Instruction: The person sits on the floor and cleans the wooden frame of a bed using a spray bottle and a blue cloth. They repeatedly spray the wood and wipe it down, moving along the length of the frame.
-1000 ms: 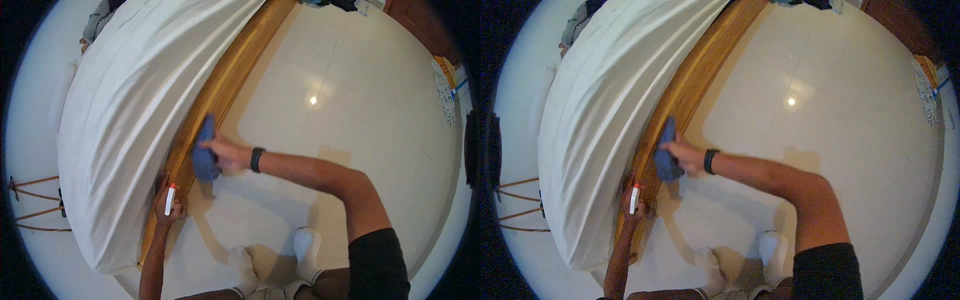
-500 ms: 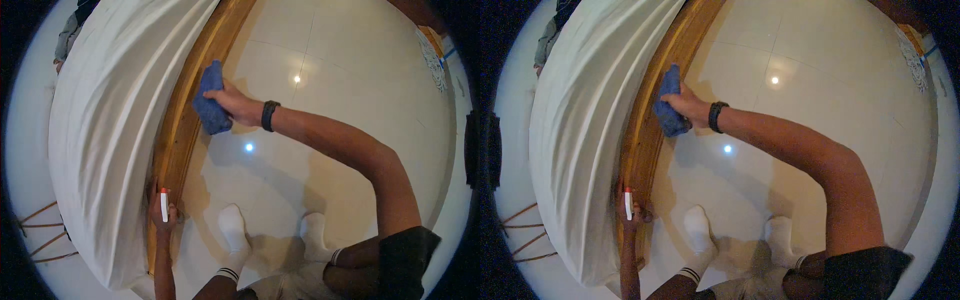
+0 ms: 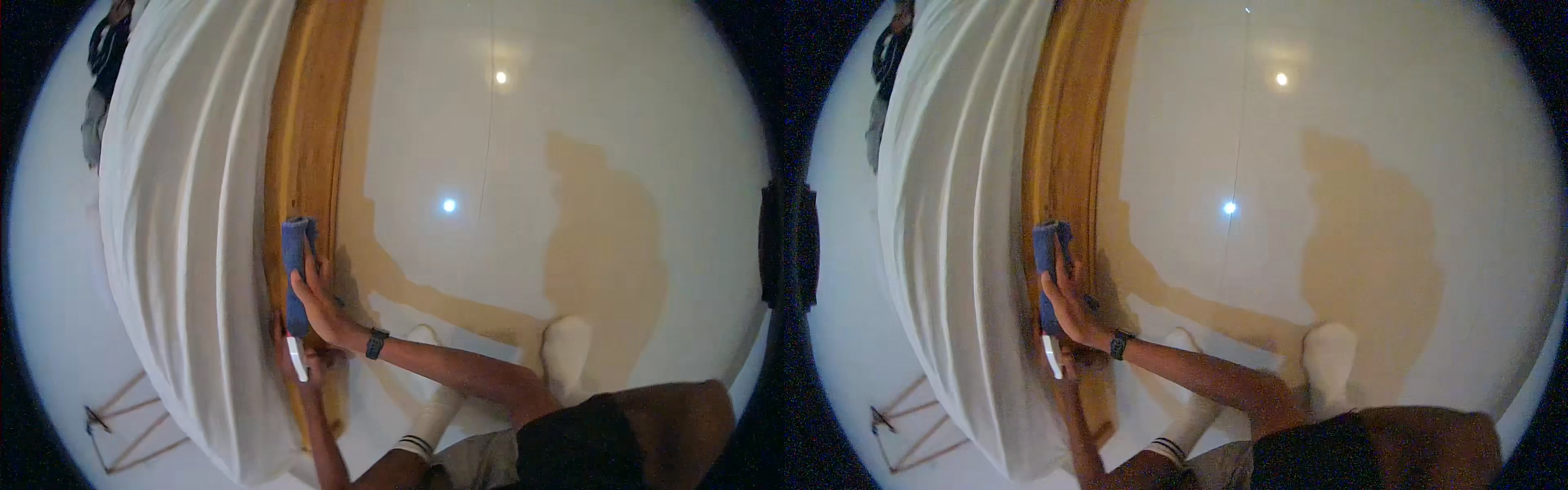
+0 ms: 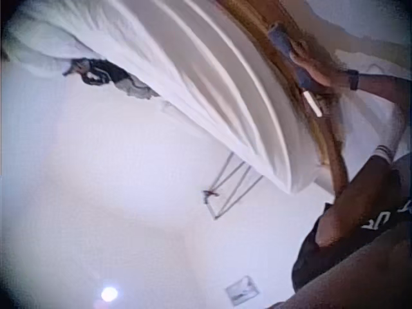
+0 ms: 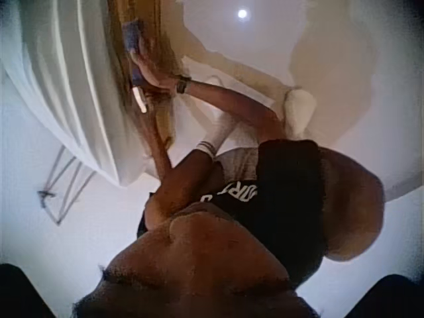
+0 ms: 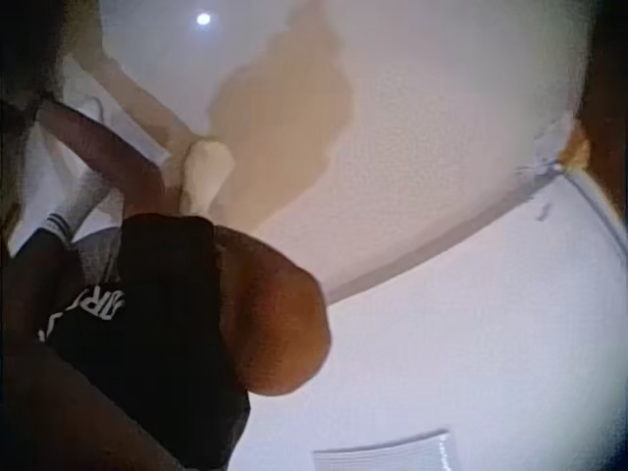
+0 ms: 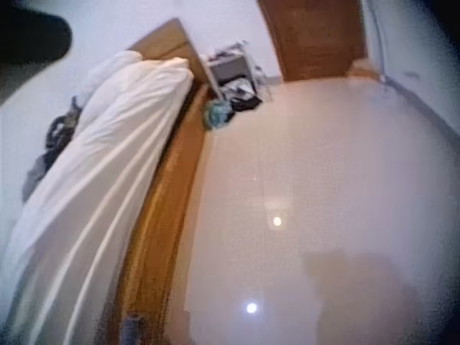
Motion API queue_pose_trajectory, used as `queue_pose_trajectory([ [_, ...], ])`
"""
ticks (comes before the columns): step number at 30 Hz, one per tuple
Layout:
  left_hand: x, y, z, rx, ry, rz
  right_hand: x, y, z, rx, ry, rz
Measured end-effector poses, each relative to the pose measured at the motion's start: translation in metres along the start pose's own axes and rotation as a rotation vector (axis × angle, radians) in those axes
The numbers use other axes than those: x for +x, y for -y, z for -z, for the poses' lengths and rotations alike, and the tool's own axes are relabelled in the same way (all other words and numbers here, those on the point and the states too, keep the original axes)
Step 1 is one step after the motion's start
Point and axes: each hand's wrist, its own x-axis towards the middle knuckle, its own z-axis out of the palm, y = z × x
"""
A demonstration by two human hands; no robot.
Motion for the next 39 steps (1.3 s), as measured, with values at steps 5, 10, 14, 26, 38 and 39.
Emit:
queue_pose_trajectory([
  [5,0.02,-0.043,-0.007,0.021,-0.017,-0.088,0.072,0.015,0.0,-0.057,-0.163,0.02],
  [10,0.016,-0.047,-0.01,-0.013,-0.014,0.084,0.174,0.065,0.042,-0.052,-0.437,0.359],
  [14,0.03,-0.059,-0.007,0.018,0.0,-0.05,0.18,0.038,0.036,-0.066,-0.391,0.347],
  [26,0.011,-0.036,0.001,0.028,-0.003,0.021,0.181,0.0,0.052,-0.133,-0.234,0.128],
  [38,0.028,-0.056,-0.006,0.018,0.021,-0.065,0.104,-0.03,0.022,-0.013,-0.162,0.064],
  [39,0.029,-0.064,-0.002,0.053,0.011,-0.084,0.07,-0.033,0.01,0.038,-0.142,0.032],
])
